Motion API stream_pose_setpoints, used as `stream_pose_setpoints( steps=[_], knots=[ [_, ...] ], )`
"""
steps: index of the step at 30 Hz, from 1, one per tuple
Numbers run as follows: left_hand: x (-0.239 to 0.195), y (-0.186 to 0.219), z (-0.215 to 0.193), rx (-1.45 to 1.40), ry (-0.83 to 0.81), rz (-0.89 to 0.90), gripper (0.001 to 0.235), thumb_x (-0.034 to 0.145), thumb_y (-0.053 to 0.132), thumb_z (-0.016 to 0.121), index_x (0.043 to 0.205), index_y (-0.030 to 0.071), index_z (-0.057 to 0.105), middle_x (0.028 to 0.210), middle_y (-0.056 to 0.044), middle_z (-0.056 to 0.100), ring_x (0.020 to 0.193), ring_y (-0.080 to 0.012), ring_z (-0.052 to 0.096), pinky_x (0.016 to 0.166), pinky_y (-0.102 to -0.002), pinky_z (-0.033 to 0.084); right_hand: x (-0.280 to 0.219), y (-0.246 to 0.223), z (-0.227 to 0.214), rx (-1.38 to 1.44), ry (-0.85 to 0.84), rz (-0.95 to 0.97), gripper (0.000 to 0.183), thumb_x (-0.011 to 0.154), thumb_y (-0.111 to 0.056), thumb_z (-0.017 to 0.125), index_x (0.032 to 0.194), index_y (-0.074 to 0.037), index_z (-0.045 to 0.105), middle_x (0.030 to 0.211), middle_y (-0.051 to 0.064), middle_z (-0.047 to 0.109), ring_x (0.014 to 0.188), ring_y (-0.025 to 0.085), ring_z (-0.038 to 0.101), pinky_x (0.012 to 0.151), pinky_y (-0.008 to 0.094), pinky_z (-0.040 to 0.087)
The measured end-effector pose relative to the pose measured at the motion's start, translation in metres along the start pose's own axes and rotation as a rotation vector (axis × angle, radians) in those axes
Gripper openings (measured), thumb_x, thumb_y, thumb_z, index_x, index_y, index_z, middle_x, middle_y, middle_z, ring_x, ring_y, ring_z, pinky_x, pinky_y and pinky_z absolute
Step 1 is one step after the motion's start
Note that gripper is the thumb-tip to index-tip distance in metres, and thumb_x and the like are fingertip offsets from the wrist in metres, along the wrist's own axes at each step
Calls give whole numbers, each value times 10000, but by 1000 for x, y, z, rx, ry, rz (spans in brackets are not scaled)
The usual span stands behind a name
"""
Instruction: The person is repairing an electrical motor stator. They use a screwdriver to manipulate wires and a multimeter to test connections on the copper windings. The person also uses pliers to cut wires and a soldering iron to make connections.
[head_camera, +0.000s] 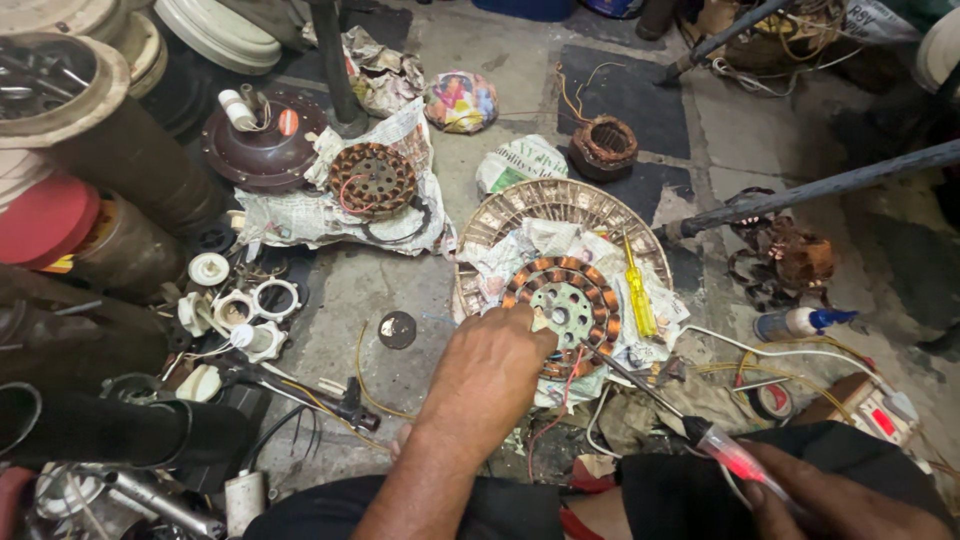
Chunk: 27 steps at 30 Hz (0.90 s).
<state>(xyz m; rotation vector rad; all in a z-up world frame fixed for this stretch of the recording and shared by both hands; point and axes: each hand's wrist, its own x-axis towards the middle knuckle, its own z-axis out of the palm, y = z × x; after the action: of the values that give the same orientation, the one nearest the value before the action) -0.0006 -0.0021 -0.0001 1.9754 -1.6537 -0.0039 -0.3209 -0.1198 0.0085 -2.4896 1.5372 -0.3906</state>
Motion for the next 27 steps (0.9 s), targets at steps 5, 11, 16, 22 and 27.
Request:
stream_pose_setpoints(
  steps=[5, 11, 16, 22, 27],
  knots=[
    [1, 0, -1, -13, -32, -21, 143, 777, 48, 638, 857, 66, 755, 917, -171, 668, 889, -346, 682, 770, -476, 535, 2, -3, 6, -98, -28, 16, 353, 770, -233, 868, 1118, -277, 832, 831, 27, 823, 709, 116, 779, 720, 238, 657],
    [1, 0, 0, -14, -30, -35, 155, 782, 45, 632, 867, 67, 760, 924, -172, 667, 890, -342, 684, 777, -474, 536, 2, 1, 10, -90, -35, -83, 387, 709, -221, 888, 1093, -244, 843, 831, 44, 819, 765, 145, 806, 782, 275, 651],
    [1, -1, -1, -15, -29, -22, 152, 777, 49, 635, 859, 70, 761, 926, -170, 671, 903, -345, 682, 779, -480, 533, 0, 9, 17, -70, 23, -126, 305, 747, -213, 866, 1051, -214, 839, 814, 56, 802, 744, 137, 799, 712, 241, 644],
    [-1, 1, -2, -7, -33, -27, 148, 775, 46, 635, 856, 69, 757, 924, -170, 670, 905, -342, 681, 777, -478, 534, -5, 32, 35, -140, 26, -86, 330, 738, -231, 891, 1066, -244, 857, 742, 42, 797, 609, 117, 756, 667, 238, 615],
    [0, 1, -1, -18, -27, -25, 141, 782, 42, 634, 858, 65, 750, 918, -167, 669, 901, -343, 679, 781, -474, 535, -6, 45, 53, -18, 79, -75, 342, 762, -228, 867, 1101, -221, 829, 676, 37, 758, 571, 112, 679, 593, 206, 592]
  ],
)
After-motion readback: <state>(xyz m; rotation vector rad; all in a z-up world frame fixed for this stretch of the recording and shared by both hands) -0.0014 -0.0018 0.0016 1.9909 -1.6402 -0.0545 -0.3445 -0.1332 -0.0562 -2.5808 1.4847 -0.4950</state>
